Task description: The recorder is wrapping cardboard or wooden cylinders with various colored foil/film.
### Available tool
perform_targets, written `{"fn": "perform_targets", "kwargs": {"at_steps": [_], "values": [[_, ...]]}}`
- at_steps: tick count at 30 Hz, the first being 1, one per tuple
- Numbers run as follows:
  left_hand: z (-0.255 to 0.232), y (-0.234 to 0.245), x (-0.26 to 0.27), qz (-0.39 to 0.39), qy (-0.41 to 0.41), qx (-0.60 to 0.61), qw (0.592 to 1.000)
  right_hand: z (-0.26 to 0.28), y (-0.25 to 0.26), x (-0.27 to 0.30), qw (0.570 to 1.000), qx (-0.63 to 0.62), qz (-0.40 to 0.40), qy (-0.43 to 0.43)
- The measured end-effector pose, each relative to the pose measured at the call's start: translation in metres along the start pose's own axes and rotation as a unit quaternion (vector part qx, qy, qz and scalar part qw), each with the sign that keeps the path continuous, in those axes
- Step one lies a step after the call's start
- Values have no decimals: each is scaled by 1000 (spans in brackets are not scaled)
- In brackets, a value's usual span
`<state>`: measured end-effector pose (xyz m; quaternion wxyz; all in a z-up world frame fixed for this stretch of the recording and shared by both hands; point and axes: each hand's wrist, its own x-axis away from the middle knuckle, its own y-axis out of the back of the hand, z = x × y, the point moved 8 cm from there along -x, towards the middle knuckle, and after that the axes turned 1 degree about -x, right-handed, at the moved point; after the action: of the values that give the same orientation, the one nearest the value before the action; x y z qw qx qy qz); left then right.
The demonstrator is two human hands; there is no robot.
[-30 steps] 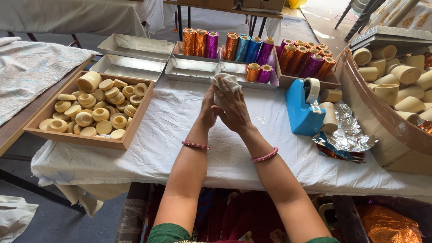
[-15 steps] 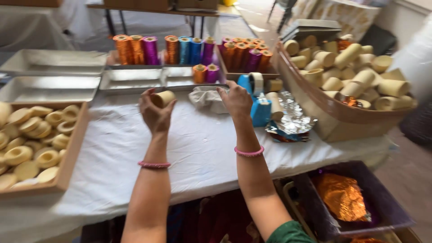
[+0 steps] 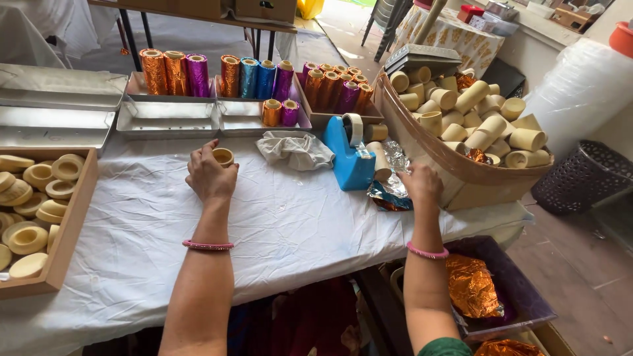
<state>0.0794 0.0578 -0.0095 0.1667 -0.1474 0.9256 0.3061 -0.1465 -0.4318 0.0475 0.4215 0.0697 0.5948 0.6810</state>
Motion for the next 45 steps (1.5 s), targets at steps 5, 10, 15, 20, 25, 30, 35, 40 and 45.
{"fn": "perform_targets", "kwargs": {"at_steps": [5,10,15,20,25,30,35,40,45], "values": [[1,-4,3,18,10,-21,1000,-37,20,16,990,64,-110,-54],[8,-10,3,23,20,-31,999,-59,11,9,984,86,-76,-133],[14,-11,3,21,39,-123,991,-8,40,5,958,-208,-185,72],[18,-15,1,19,34,-139,990,34,73,22,896,-165,-336,241],[17,-15,1,14,27,-132,991,72,90,27,852,-110,-411,304],[15,-14,1,15,25,-137,990,121,99,28,808,-234,-430,327],[4,5,-1,-31,18,-73,997,245,48,43,809,-346,-279,384],[-1,28,-5,-115,16,103,988,353,-15,102,785,-407,-73,461],[6,1,-16,-25,0,490,871,385,-76,156,714,-394,202,542]]}}
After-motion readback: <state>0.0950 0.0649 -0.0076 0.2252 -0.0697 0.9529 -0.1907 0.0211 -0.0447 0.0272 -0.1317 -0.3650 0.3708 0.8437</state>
